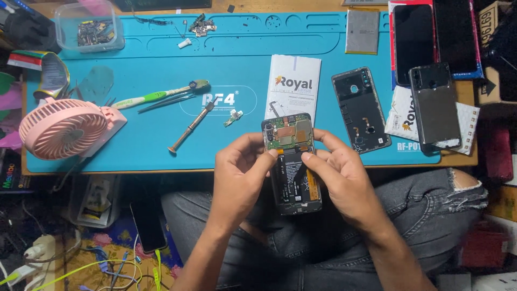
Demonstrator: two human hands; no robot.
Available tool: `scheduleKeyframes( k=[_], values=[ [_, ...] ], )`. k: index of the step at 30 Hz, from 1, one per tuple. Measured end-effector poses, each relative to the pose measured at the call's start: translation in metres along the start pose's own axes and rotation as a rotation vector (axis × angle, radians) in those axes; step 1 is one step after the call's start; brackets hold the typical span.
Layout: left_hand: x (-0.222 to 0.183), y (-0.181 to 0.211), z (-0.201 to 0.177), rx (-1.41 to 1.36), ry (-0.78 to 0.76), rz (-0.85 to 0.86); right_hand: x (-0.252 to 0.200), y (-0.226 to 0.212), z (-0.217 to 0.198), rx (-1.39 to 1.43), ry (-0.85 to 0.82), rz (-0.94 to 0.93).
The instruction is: Preparing and disassembling the back cover and internal components of a smartphone for repair.
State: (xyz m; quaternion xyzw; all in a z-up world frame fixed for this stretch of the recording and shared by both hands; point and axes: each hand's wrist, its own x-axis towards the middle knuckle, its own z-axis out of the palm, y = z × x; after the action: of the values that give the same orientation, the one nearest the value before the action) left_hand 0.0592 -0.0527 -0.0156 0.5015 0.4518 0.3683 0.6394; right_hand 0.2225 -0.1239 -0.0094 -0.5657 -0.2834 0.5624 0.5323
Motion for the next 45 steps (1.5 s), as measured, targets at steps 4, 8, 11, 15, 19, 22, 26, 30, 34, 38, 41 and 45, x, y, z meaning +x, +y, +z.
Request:
scheduleKeyframes(
  k=[4, 8, 11, 15, 19, 22, 26, 30, 34, 38, 41, 45],
  values=[
    [-0.003, 0.000, 0.002, 0.005, -0.002, 0.001, -0.003, -0.004, 0.001, -0.018, 0.006, 0.001],
    [-0.008, 0.003, 0.007, -0.022, 0.053, 0.015, -0.006, 0.004, -0.004, 0.009, 0.017, 0.016],
    [-0.011, 0.018, 0.006, 0.199, 0.127, 0.171, -0.008, 0.008, -0.008, -0.004, -0.003, -0.013],
    [-0.010, 0.025, 0.004, 0.456, 0.096, 0.451, -0.012, 0.016, -0.013, -0.027, -0.001, -0.004],
    [-0.008, 0.026, 0.002, 0.545, 0.029, 0.508, -0.014, 0.022, -0.013, -0.061, -0.011, 0.012],
    [-0.006, 0.027, 0.004, 0.543, 0.010, 0.499, -0.016, 0.017, -0.010, -0.099, -0.022, 0.012],
    [-0.005, 0.027, 0.005, 0.545, 0.008, 0.505, -0.014, 0.021, -0.014, -0.136, -0.032, 0.020],
    [-0.001, 0.024, 0.004, 0.542, 0.007, 0.506, -0.010, 0.023, -0.016, -0.151, -0.030, 0.017],
    [0.007, 0.019, 0.005, 0.578, 0.019, 0.520, -0.003, 0.016, -0.013, -0.127, -0.031, 0.014],
    [0.013, 0.019, 0.006, 0.596, 0.017, 0.543, -0.001, 0.014, -0.014, -0.151, -0.034, -0.001],
    [0.016, 0.015, 0.008, 0.598, 0.050, 0.558, -0.002, 0.015, -0.015, -0.133, -0.018, 0.006],
    [0.017, 0.013, 0.010, 0.537, 0.093, 0.545, -0.003, 0.019, -0.016, -0.117, -0.022, 0.016]
  ],
)
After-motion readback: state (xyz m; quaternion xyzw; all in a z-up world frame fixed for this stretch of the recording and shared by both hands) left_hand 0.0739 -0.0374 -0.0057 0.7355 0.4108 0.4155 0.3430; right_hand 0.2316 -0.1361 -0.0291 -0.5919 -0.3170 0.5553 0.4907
